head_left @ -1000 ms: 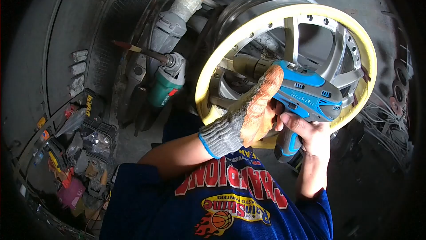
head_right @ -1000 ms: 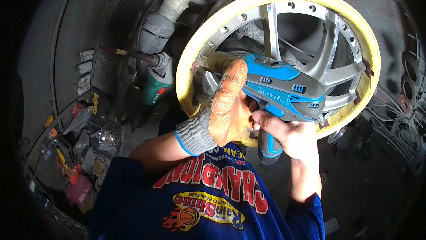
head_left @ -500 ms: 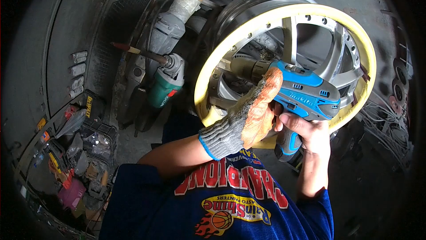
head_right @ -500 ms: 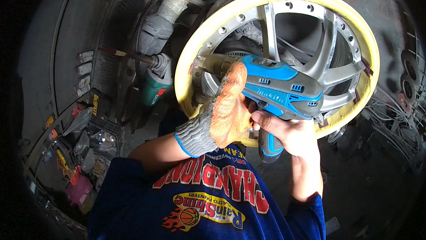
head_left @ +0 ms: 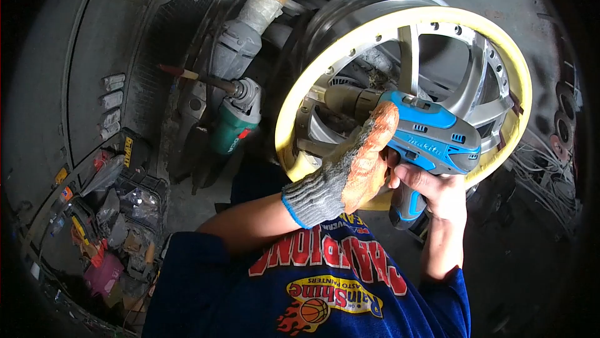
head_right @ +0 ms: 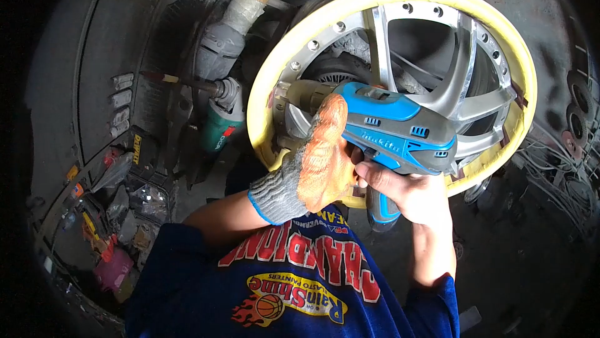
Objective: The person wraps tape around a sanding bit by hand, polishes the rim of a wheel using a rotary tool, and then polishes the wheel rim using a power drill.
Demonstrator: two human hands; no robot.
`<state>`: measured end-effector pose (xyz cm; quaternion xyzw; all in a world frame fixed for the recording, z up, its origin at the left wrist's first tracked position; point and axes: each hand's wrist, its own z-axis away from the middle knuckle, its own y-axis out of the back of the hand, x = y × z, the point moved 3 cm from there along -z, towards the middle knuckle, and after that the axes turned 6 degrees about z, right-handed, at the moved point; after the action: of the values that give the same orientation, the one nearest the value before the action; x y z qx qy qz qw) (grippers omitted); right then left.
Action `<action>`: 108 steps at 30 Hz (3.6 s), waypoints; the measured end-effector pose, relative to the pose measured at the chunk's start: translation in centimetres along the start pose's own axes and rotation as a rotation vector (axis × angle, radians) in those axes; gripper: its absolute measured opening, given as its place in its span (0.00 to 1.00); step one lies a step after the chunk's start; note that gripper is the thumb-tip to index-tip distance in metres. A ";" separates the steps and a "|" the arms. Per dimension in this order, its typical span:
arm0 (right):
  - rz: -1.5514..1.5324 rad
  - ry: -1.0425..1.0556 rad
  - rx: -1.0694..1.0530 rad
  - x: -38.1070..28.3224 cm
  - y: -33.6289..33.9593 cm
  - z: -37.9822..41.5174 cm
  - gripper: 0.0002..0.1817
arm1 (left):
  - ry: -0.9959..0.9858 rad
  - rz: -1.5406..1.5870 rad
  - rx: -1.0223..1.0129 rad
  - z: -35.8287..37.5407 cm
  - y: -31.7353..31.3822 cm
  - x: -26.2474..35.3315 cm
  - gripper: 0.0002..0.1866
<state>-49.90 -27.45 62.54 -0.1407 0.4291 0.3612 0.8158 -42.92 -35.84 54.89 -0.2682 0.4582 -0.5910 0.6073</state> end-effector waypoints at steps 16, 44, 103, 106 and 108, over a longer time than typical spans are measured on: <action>0.082 -0.039 0.108 0.0 -0.8 -0.2 0.21 | -0.088 -0.049 -0.049 -0.7 0.4 0.3 0.27; 0.048 -0.001 0.101 0.0 -0.4 1.3 0.23 | -0.098 -0.058 -0.060 0.3 0.0 -0.6 0.25; 0.088 0.019 0.058 0.7 -0.5 0.0 0.20 | -0.121 -0.063 -0.064 -0.2 0.9 0.1 0.30; 0.082 0.026 0.062 0.7 -0.5 0.4 0.21 | -0.146 -0.098 -0.034 0.0 1.1 -0.1 0.33; 0.110 0.023 0.078 0.8 -0.4 0.7 0.21 | -0.151 -0.089 -0.052 0.2 0.9 -0.1 0.33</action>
<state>-48.89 -27.00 62.23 -0.0893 0.4591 0.3868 0.7948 -42.32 -35.60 54.26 -0.3478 0.4138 -0.5832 0.6063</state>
